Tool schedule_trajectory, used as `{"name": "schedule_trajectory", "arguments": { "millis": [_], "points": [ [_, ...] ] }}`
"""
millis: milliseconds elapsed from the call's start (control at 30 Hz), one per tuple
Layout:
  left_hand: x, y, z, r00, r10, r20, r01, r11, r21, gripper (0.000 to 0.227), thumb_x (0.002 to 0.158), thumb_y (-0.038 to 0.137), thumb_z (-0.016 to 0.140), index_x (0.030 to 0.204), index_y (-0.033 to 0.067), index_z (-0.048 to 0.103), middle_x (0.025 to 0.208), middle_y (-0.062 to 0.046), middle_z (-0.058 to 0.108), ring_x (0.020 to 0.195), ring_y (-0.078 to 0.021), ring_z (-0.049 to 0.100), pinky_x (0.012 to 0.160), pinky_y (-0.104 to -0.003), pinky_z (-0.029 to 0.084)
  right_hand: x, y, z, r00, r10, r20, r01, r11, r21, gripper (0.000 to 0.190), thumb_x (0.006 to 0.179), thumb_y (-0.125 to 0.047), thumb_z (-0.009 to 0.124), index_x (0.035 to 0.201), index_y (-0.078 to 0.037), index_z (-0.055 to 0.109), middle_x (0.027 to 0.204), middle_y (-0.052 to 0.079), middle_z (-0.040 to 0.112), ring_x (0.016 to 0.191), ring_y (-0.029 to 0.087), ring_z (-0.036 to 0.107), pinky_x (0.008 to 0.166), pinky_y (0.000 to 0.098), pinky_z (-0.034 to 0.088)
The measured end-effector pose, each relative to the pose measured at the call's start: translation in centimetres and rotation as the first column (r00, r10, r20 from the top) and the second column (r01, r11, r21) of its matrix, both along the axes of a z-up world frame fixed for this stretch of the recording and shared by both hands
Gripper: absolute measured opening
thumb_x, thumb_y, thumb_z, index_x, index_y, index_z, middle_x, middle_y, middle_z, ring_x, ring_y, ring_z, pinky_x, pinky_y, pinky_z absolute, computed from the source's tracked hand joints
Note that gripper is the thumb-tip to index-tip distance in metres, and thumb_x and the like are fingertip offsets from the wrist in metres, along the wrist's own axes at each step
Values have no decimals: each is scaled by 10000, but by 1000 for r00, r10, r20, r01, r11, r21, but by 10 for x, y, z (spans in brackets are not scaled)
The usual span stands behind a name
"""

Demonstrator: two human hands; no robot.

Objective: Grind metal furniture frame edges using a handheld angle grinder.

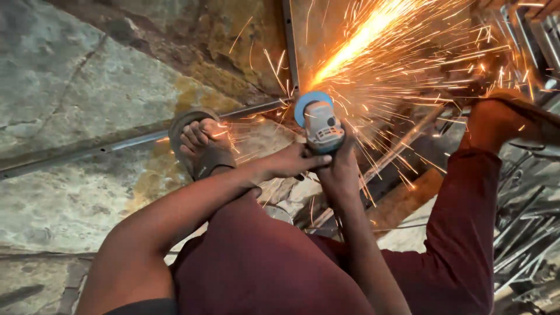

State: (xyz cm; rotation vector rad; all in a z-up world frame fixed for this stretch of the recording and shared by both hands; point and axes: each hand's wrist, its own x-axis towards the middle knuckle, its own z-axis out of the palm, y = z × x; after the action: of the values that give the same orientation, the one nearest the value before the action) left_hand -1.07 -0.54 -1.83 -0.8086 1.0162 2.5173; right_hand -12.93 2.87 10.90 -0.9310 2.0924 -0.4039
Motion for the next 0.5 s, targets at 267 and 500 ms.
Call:
{"name": "schedule_trajectory", "arguments": {
  "millis": [267,500],
  "points": [
    [1,5,-5,997,59,-49,-59,998,-11,702,862,624,653,1292,68,650,1028,-71,753,866,-134,692,682,-325,600,-4,0,-10,997,73,7,-72,990,-123,878,867,-125,779,1547,-126,224,1269,249,653,1124,372,711,927,455,557],
    [-6,19,-15,997,-22,-72,22,1000,-2,694,920,629,662,1142,-26,714,865,-104,702,738,-170,647,627,-341,559,-3,12,-1,984,-21,-177,35,997,75,931,831,-216,841,1535,-93,243,1262,301,617,1116,468,653,859,488,528]
  ]
}}
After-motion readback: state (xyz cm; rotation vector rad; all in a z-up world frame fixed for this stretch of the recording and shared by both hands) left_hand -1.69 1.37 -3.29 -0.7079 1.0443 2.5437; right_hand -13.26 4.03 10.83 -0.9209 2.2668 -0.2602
